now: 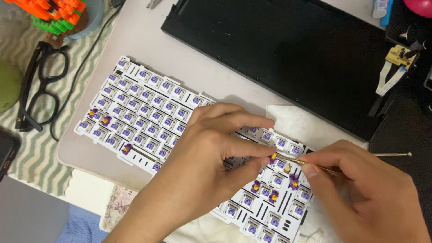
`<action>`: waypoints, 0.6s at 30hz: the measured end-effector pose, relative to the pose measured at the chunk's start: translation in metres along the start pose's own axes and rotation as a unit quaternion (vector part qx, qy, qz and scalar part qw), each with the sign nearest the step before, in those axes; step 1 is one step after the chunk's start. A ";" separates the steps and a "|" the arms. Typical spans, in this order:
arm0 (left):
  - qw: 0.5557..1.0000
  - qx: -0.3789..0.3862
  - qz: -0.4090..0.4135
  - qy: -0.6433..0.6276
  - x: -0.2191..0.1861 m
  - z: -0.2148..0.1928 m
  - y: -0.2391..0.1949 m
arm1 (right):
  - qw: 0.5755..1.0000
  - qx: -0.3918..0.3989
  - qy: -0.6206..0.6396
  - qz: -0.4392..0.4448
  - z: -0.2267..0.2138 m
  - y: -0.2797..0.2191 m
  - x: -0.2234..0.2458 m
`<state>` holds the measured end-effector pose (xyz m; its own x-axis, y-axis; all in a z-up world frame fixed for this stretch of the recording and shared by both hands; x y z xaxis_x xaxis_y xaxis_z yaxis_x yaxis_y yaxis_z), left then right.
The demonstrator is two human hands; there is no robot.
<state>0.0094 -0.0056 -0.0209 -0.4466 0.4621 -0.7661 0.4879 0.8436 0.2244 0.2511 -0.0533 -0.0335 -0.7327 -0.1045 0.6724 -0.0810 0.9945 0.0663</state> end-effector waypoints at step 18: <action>0.999 -0.002 -0.047 -0.022 -0.001 0.001 0.004 | 0.999 -0.024 -0.034 -0.013 -0.007 0.001 0.002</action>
<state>0.0122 -0.0033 -0.0195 -0.4579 0.3682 -0.8092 0.4424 0.8839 0.1518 0.2545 -0.0524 -0.0266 -0.7751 -0.1298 0.6184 -0.0703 0.9903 0.1198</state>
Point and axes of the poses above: each hand's wrist, its own y-axis towards the middle knuckle, its own z-axis out of the palm, x = y × z, the point moved 3 cm from there along y, towards the middle knuckle, and after that the axes turned 1 degree about -y, right-handed, at the moved point
